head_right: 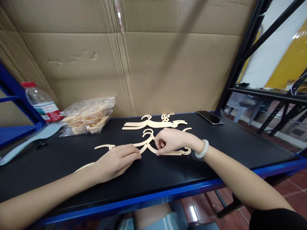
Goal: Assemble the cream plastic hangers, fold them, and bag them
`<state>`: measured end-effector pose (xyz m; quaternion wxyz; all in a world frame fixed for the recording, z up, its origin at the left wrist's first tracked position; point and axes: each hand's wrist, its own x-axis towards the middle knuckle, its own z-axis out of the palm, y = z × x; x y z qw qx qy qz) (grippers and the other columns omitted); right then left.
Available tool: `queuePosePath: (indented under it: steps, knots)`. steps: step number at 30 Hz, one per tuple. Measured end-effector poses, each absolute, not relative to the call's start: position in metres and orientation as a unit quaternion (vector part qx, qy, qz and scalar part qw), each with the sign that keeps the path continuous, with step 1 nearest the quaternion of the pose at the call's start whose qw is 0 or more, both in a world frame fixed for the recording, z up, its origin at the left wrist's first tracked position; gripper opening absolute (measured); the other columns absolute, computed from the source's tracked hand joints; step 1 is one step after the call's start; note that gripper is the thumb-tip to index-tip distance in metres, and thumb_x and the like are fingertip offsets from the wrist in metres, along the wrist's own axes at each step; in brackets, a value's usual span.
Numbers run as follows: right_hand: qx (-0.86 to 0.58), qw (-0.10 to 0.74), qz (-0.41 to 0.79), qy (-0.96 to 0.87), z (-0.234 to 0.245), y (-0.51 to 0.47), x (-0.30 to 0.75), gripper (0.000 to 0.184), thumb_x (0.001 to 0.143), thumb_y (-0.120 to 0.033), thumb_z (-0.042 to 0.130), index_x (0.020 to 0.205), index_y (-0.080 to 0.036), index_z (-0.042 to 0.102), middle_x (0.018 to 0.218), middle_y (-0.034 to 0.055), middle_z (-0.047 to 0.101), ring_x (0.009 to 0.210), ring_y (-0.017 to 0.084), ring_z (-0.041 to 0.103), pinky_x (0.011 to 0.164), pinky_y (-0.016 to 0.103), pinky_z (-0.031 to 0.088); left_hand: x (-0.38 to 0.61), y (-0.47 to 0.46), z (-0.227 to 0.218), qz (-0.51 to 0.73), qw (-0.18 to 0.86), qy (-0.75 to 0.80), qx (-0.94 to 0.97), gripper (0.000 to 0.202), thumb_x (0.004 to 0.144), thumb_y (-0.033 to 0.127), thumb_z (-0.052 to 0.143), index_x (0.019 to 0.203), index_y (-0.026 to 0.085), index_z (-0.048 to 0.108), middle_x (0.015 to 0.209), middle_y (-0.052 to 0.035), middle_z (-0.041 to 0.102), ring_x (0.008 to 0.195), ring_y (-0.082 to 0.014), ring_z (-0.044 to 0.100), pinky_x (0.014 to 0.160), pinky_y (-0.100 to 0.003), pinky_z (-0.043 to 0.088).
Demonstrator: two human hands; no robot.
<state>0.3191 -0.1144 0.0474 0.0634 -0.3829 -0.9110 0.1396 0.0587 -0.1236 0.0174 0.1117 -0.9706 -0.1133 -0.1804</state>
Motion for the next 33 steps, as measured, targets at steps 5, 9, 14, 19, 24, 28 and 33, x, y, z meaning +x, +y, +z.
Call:
queuePosePath:
  steps: [5, 9, 14, 19, 24, 28, 33]
  knots:
    - [-0.399, 0.047, 0.115, -0.909, 0.049, -0.114, 0.322, 0.008, 0.072, -0.025, 0.066, 0.069, -0.018, 0.066, 0.064, -0.0027, 0.061, 0.055, 0.009, 0.050, 0.053, 0.022, 0.032, 0.059, -0.120, 0.016, -0.192, 0.089, -0.132, -0.968, 0.024, 0.092, 0.007, 0.037, 0.100, 0.014, 0.059, 0.099, -0.0096, 0.066, 0.091, -0.0200, 0.061, 0.077, -0.031, 0.052]
    - [-0.436, 0.061, 0.077, -0.895, 0.052, -0.112, 0.324, 0.005, 0.073, -0.022, 0.064, 0.072, -0.017, 0.064, 0.062, -0.0020, 0.059, 0.054, 0.009, 0.047, 0.052, 0.022, 0.030, 0.060, -0.115, 0.014, -0.201, 0.085, -0.185, -0.958, 0.025, 0.090, 0.006, 0.039, 0.104, 0.014, 0.058, 0.104, -0.0104, 0.066, 0.099, -0.0224, 0.060, 0.083, -0.036, 0.052]
    - [-0.461, 0.089, 0.084, -0.879, 0.058, -0.109, 0.332, 0.007, 0.076, -0.024, 0.061, 0.078, -0.017, 0.064, 0.067, -0.0002, 0.061, 0.058, 0.011, 0.051, 0.055, 0.023, 0.034, 0.056, -0.107, 0.010, -0.202, 0.066, -0.272, -0.939, 0.026, 0.088, 0.010, 0.044, 0.109, 0.016, 0.057, 0.112, -0.0111, 0.064, 0.103, -0.0248, 0.060, 0.088, -0.042, 0.052]
    - [-0.475, 0.109, 0.067, -0.871, 0.061, -0.104, 0.349, 0.041, 0.068, -0.043, 0.073, 0.098, -0.017, 0.067, 0.090, 0.0053, 0.065, 0.074, 0.017, 0.056, 0.062, 0.026, 0.038, 0.053, -0.100, 0.009, -0.203, 0.028, -0.300, -0.932, 0.025, 0.086, 0.011, 0.047, 0.108, 0.017, 0.057, 0.112, -0.0102, 0.064, 0.103, -0.0245, 0.060, 0.088, -0.042, 0.052]
    - [-0.467, 0.033, 0.097, -0.879, 0.056, -0.097, 0.356, 0.032, 0.069, -0.036, 0.071, 0.097, -0.019, 0.069, 0.082, 0.0027, 0.066, 0.070, 0.016, 0.057, 0.060, 0.025, 0.037, 0.053, -0.100, 0.010, -0.197, 0.005, -0.316, -0.928, 0.022, 0.087, 0.012, 0.046, 0.106, 0.017, 0.058, 0.105, -0.0088, 0.066, 0.099, -0.0234, 0.062, 0.085, -0.039, 0.052]
    - [-0.464, 0.031, 0.092, -0.881, 0.051, -0.090, 0.357, 0.020, 0.073, -0.025, 0.064, 0.091, -0.019, 0.070, 0.074, 0.0005, 0.066, 0.063, 0.013, 0.056, 0.057, 0.024, 0.035, 0.052, -0.098, 0.010, -0.200, 0.002, -0.319, -0.926, 0.022, 0.088, 0.013, 0.044, 0.105, 0.017, 0.058, 0.104, -0.0088, 0.066, 0.098, -0.0230, 0.062, 0.085, -0.038, 0.052]
    - [-0.461, 0.051, 0.088, -0.881, 0.049, -0.086, 0.356, 0.019, 0.074, -0.026, 0.062, 0.090, -0.017, 0.071, 0.075, 0.0016, 0.067, 0.062, 0.013, 0.055, 0.057, 0.024, 0.035, 0.052, -0.096, 0.008, -0.200, 0.001, -0.325, -0.924, 0.024, 0.088, 0.013, 0.043, 0.106, 0.016, 0.058, 0.104, -0.0093, 0.066, 0.099, -0.0232, 0.062, 0.086, -0.039, 0.052]
